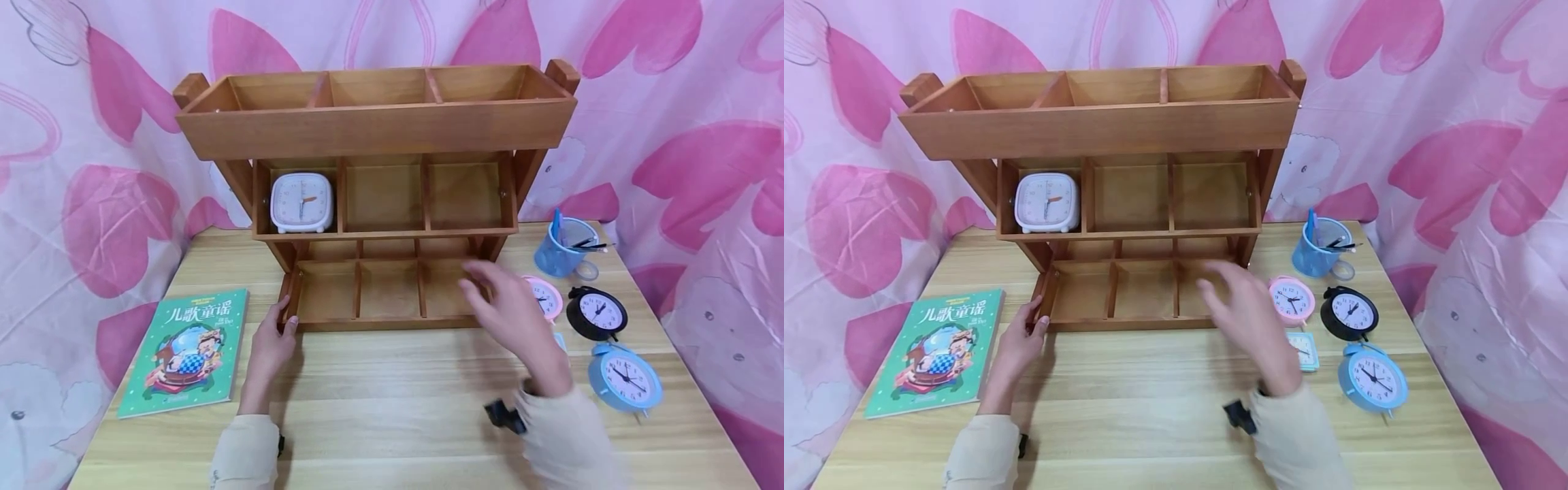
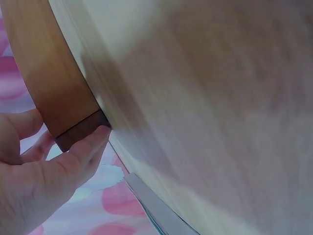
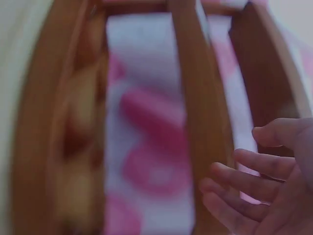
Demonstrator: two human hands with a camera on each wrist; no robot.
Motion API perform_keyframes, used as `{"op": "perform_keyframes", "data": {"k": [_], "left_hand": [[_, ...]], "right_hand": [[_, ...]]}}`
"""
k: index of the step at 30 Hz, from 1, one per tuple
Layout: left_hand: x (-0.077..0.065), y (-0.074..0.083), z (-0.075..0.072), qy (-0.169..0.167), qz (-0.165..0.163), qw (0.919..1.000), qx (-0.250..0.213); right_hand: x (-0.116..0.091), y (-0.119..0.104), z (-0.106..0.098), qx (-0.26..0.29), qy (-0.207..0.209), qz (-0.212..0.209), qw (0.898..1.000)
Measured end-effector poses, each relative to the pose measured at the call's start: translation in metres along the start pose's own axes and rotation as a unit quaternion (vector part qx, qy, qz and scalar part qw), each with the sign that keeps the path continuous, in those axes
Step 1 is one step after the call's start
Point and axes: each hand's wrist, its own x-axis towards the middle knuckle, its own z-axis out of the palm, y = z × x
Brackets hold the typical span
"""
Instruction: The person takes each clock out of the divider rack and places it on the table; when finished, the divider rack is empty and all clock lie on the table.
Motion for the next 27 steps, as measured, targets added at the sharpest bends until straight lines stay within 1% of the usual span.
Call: {"op": "perform_keyframes", "data": {"k": [2,4,7,9,11,13,16,19,21,26,27], "left_hand": [[0.0,0.001,-0.001,-0.004,-0.005,1.0,0.001],[0.0,0.001,-0.001,-0.006,-0.008,1.0,0.001],[0.0,0.001,-0.001,-0.007,-0.012,0.9999,-0.001],[0.001,0.0,-0.001,-0.006,-0.013,0.9999,-0.003],[0.001,-0.001,0.0,-0.007,-0.013,0.9999,-0.005],[0.002,-0.001,0.0,-0.007,-0.011,0.9999,-0.007],[0.002,-0.002,0.002,-0.009,-0.008,0.9999,-0.007],[0.002,-0.002,0.002,-0.008,-0.006,0.9999,-0.007],[0.002,-0.002,0.002,-0.006,-0.005,1.0,-0.007],[0.002,-0.002,0.001,-0.001,-0.003,1.0,-0.006],[0.002,-0.002,0.001,-0.001,-0.003,1.0,-0.006]], "right_hand": [[0.029,-0.028,0.011,0.005,0.009,-0.063,0.998],[0.059,-0.053,0.024,0.001,0.021,-0.118,0.993],[0.098,-0.087,0.043,-0.024,0.007,-0.162,0.986],[0.118,-0.107,0.056,-0.059,-0.02,-0.171,0.983],[0.135,-0.121,0.068,-0.108,-0.05,-0.165,0.979],[0.149,-0.131,0.078,-0.157,-0.071,-0.153,0.973],[0.163,-0.139,0.09,-0.198,-0.114,-0.11,0.967],[0.171,-0.143,0.097,-0.197,-0.144,-0.069,0.967],[0.175,-0.145,0.1,-0.194,-0.154,-0.05,0.968],[0.18,-0.149,0.105,-0.203,-0.164,-0.029,0.965],[0.181,-0.149,0.105,-0.199,-0.165,-0.027,0.966]]}}
